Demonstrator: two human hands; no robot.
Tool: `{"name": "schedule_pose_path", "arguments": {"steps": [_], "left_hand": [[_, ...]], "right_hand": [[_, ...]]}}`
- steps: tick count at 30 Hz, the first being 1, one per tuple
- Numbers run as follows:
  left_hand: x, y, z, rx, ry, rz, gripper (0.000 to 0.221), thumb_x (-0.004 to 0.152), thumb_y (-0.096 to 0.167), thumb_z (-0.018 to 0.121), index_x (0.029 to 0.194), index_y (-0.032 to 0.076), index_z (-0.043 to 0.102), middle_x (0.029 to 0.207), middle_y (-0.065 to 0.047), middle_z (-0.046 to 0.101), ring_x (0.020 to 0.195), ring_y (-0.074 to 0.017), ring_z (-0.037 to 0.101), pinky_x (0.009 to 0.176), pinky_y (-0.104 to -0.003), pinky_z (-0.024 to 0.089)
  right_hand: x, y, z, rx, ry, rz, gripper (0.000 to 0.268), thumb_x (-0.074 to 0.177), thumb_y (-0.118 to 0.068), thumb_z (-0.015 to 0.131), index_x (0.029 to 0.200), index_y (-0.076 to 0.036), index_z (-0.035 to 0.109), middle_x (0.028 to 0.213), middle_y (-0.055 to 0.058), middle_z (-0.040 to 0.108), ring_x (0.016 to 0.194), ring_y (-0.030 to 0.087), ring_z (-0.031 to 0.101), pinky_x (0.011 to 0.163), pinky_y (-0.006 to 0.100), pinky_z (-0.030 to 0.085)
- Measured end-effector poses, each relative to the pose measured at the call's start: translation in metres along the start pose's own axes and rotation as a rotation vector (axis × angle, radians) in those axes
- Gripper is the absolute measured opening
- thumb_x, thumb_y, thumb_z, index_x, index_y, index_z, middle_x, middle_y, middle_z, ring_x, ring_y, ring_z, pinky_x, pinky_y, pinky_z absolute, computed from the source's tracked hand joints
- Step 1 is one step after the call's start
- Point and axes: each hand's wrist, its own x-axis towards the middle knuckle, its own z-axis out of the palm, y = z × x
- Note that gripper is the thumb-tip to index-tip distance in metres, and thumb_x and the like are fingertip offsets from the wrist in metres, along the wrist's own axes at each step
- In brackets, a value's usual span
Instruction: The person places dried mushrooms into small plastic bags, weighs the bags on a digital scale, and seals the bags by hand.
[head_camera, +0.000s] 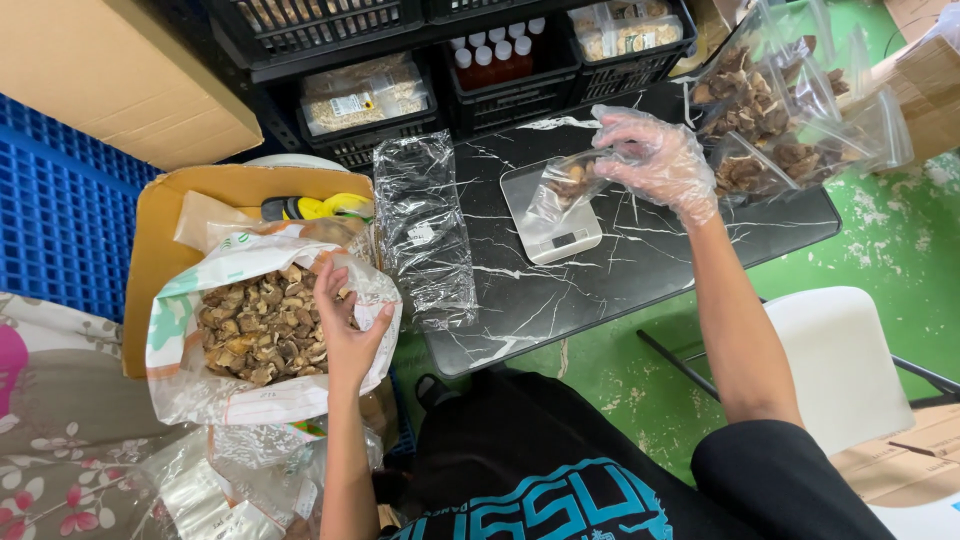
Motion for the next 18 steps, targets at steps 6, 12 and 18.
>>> {"name": "schedule_pose_path", "arguments": {"steps": [6,12,18], "left_hand": [[0.001,-0.003,0.013,0.0,-0.055,-0.007,0.089,0.082,0.006,0.082,0.154,0.003,0.03,0.138,-0.023,0.044,0.137,-0.0411,0.04,0.109,-0.058,0.041],[0.014,0.008,0.034,-0.014,-0.153,0.01,0.087,0.083,0.005,0.081,0.153,0.001,0.03,0.137,-0.025,0.046,0.134,-0.0438,0.044,0.108,-0.061,0.042],[0.023,0.013,0.054,-0.04,-0.233,0.021,0.086,0.083,0.006,0.08,0.154,0.003,0.031,0.137,-0.024,0.047,0.133,-0.0424,0.045,0.108,-0.06,0.042]], "right_hand": [[-0.011,-0.003,0.002,0.169,0.095,0.05,0.04,0.085,-0.019,0.091,0.12,-0.013,0.073,0.128,0.007,0.069,0.122,0.024,0.063,0.105,0.045,0.053],[-0.027,0.01,0.002,0.206,0.256,0.038,0.031,0.095,-0.014,0.083,0.124,-0.01,0.071,0.123,0.011,0.069,0.115,0.022,0.066,0.1,0.037,0.056],[-0.038,0.005,0.001,0.207,0.314,0.047,0.029,0.098,-0.012,0.079,0.126,-0.01,0.07,0.122,0.011,0.07,0.114,0.018,0.065,0.099,0.034,0.057]]}}
